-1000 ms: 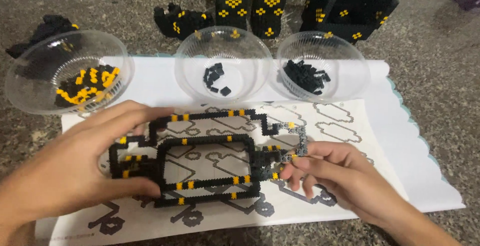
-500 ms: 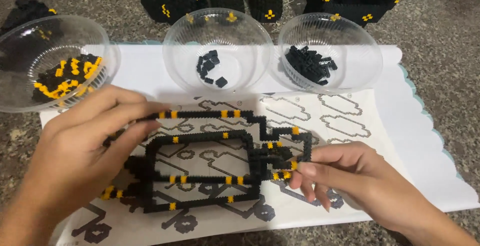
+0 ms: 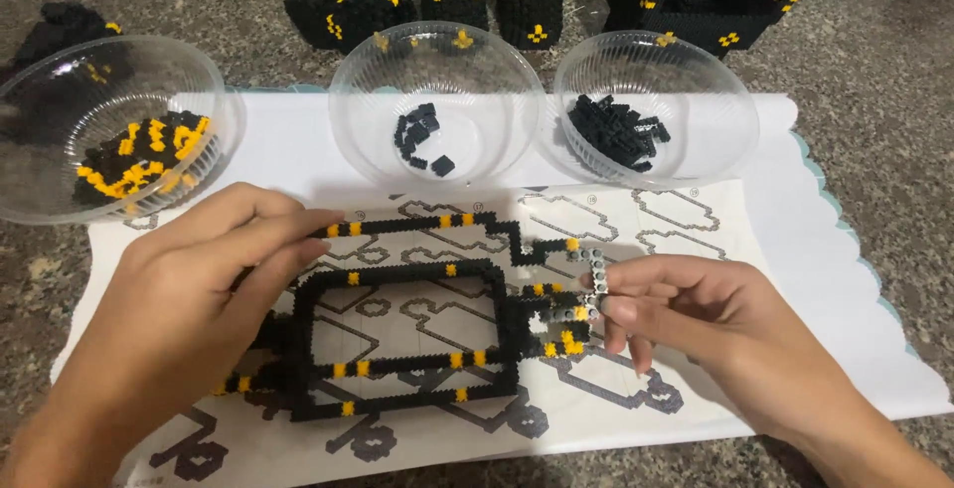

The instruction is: The person assembles a rectangular frame using black and yellow perler beads, following a printed pattern on a countertop. They use a white plastic tool to press the beads together and secure the structure.

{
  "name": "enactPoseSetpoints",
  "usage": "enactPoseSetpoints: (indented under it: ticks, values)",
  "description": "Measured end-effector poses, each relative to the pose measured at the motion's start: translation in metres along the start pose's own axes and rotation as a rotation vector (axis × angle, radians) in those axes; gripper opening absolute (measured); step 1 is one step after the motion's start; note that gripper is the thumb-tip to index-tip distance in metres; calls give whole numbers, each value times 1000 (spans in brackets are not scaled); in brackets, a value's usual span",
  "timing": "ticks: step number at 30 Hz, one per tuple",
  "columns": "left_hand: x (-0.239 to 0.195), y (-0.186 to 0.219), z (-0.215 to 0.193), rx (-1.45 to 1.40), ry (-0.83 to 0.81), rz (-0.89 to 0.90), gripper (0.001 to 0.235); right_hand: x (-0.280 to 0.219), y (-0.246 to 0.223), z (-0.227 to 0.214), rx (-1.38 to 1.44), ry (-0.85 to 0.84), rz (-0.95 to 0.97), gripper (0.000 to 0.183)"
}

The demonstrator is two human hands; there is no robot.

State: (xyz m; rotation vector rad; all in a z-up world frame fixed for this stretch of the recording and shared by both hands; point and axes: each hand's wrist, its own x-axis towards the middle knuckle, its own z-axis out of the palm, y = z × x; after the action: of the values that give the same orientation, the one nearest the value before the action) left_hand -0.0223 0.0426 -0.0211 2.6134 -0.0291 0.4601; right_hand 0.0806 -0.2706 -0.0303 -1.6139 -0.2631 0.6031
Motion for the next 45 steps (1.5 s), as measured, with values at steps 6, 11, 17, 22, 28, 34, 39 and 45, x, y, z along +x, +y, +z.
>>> enactPoseSetpoints:
  ticks: [6,11,17,22,28,34,39,45]
  values:
    - [0,-3,1,-25,-13,-8,23,-1,-6,7,-76,126,104,23]
    - [-1,-11,9,30,-53,83,23,2,-14,9,-79,125,210,50]
    - [-5,-9,11,62,-22,132,23,3,-29,21,-182,212,362,42]
    - [-5,-12,13,81,-40,118,26,2,-23,20,-220,181,310,40]
    - [-5,-11,14,60,-32,122,23,2,-16,16,-245,129,239,38]
    - [-6,-13,13,116,-66,61,23,2,-15,19,-232,153,228,34]
    - [-6,-15,13,151,-77,11,22,3,-11,19,-174,176,233,32]
    - [-5,-15,13,116,-82,-1,21,3,-12,18,-168,168,233,32]
